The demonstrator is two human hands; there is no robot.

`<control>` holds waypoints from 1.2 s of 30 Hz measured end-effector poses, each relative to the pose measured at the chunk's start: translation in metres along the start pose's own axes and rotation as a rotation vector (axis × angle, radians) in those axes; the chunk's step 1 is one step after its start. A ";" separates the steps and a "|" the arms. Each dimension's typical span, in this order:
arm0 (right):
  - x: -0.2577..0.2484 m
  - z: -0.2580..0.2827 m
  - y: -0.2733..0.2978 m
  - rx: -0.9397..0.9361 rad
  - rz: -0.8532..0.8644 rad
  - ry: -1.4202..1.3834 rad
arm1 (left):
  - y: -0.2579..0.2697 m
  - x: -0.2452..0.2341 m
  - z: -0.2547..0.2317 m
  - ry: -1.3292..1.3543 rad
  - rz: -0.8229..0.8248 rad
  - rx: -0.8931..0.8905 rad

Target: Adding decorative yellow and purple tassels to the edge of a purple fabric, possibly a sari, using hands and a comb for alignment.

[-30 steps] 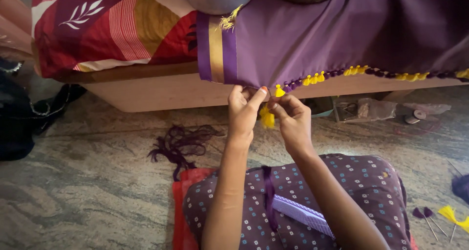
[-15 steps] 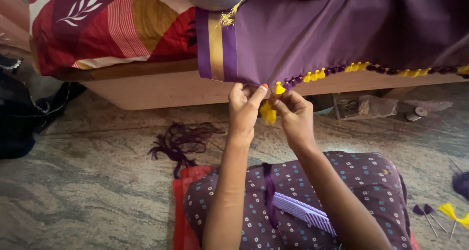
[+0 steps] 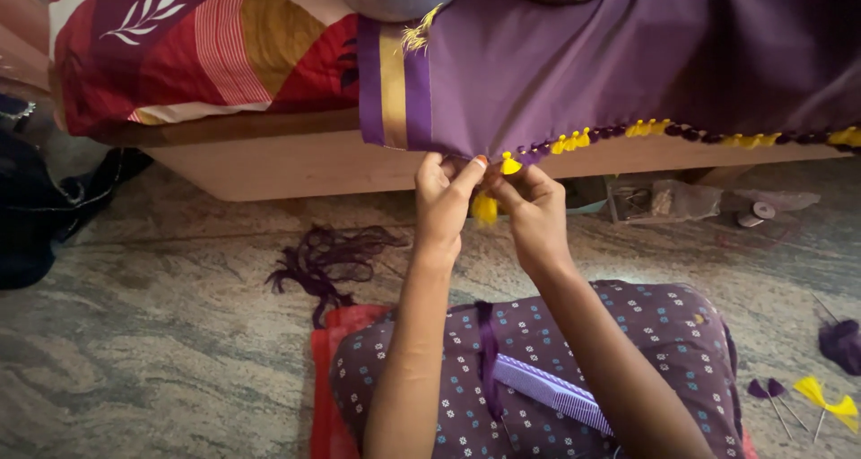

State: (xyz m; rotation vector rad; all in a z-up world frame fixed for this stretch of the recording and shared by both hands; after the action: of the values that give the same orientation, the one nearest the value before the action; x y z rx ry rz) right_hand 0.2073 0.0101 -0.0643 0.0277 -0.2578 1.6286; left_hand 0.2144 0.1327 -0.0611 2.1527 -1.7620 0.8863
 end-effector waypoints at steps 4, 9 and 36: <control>0.012 0.012 0.004 -0.077 -0.030 -0.103 | 0.002 0.002 -0.001 0.012 -0.032 -0.040; 0.016 0.030 0.003 -0.295 -0.109 -0.115 | 0.002 -0.001 0.000 -0.014 -0.004 0.026; -0.007 0.032 -0.002 -0.312 0.074 0.176 | 0.013 0.025 0.006 -0.132 -0.162 -0.195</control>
State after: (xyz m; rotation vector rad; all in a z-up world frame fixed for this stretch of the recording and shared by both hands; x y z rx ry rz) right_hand 0.2053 -0.0022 -0.0345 -0.3656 -0.3777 1.6369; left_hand 0.2064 0.1057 -0.0544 2.2290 -1.6260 0.5216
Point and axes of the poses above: each hand's wrist, its own y-axis away from the middle knuckle, its own x-axis out of the palm, z = x × y, the point moved 1 cm from there along -y, towards the middle knuckle, and after that the axes turned 9 degrees about y, right-handed, at the moved point
